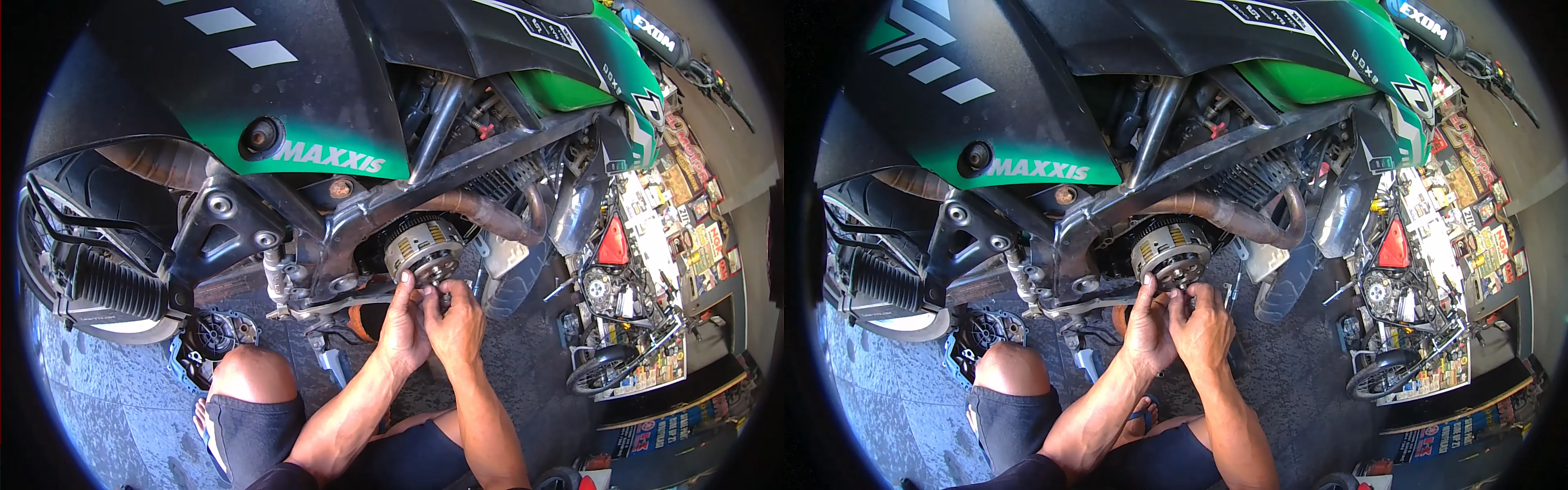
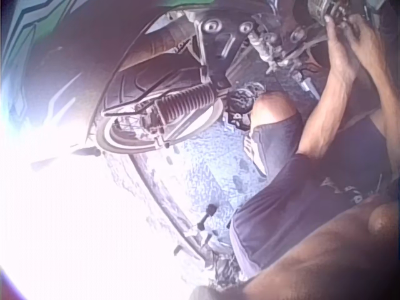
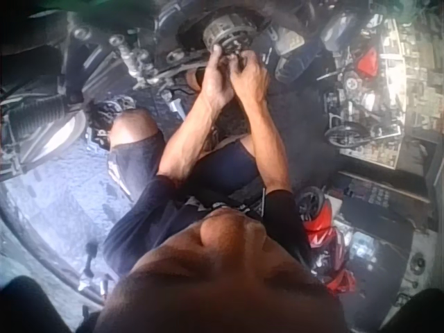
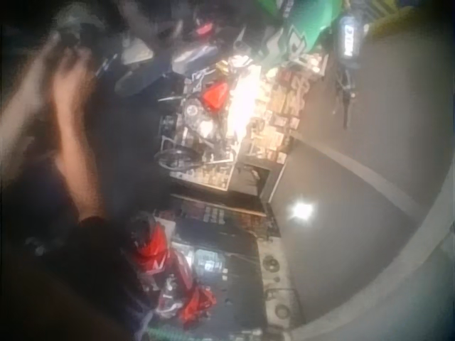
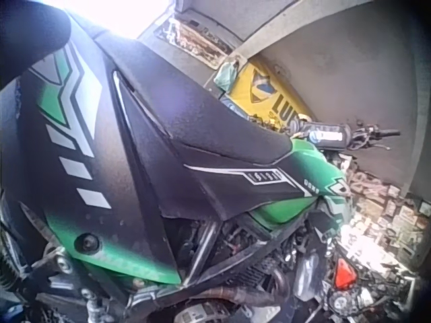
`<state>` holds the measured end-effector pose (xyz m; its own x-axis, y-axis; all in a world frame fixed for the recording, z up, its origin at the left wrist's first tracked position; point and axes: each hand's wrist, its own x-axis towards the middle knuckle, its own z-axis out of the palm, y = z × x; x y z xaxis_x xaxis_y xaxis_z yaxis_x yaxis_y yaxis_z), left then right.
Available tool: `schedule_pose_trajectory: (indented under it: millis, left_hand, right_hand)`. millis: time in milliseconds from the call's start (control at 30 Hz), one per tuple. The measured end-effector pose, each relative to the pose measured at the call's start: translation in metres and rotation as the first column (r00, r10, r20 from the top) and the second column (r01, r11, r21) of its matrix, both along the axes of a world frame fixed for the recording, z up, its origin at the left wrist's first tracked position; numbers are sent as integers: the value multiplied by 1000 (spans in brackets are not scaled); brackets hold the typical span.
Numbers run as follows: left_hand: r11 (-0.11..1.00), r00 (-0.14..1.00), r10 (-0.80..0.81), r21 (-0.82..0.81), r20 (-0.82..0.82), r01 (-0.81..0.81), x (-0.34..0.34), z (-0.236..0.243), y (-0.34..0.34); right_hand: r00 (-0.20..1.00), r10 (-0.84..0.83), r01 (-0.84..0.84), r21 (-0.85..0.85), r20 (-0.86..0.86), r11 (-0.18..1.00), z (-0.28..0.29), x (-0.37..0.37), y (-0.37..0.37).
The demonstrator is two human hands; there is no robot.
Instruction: The person uses a power impact wrench to loosen bolts on a clutch assembly, removes a cylinder head, and then uses a T-handle wrench to tighten bolts on the clutch plates while working in a service bay.
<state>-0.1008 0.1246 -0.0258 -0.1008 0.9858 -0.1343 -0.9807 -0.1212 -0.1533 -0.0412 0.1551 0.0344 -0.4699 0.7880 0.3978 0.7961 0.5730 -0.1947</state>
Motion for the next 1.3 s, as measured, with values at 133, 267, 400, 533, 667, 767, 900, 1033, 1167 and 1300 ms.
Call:
schedule_pose_trajectory:
  millis: [133, 267, 400, 533, 667, 767, 900, 1033, 1167, 1300]
  left_hand:
    - [1000, 1000, 1, 25, 11, -1, 1, -3, 1]
    - [999, 998, -40, 34, 39, 39, -2, 2, -6]
    - [999, 996, -50, 4, 71, 50, -3, 2, -8]
    - [999, 998, -51, 18, 43, 50, -6, 5, -8]
    - [998, 999, -49, 25, 23, 49, -5, -10, 0]
    - [994, 999, -33, -105, -10, 32, -6, 1, -5]
    - [909, 966, 157, -354, -203, -222, 4, 3, -14]
    - [839, 893, 306, -350, -331, -417, 6, 1, -16]
    - [799, 831, 315, -344, -459, -494, 6, 6, -15]
    - [791, 789, 288, -330, -543, -515, 4, 5, -16]
  right_hand:
    - [999, -8, 8, -3, 41, 1000, 1, -2, 0]
    - [994, -58, 62, -35, 97, 997, 3, -2, -2]
    - [1000, 2, -2, 12, 9, 1000, 0, -2, 0]
    - [999, 12, -12, -4, 34, 1000, 0, 0, 2]
    - [943, 13, -102, -252, -332, 963, -3, 12, 6]
    - [795, 16, -272, -333, -606, 903, 2, 23, 14]
    - [694, -7, -416, -409, -720, 812, 7, 23, 18]
    - [685, -18, -449, -442, -729, 777, 8, 19, 19]
    - [675, -14, -464, -440, -737, 769, 10, 19, 21]
    - [693, 1, -450, -430, -721, 783, 9, 18, 21]
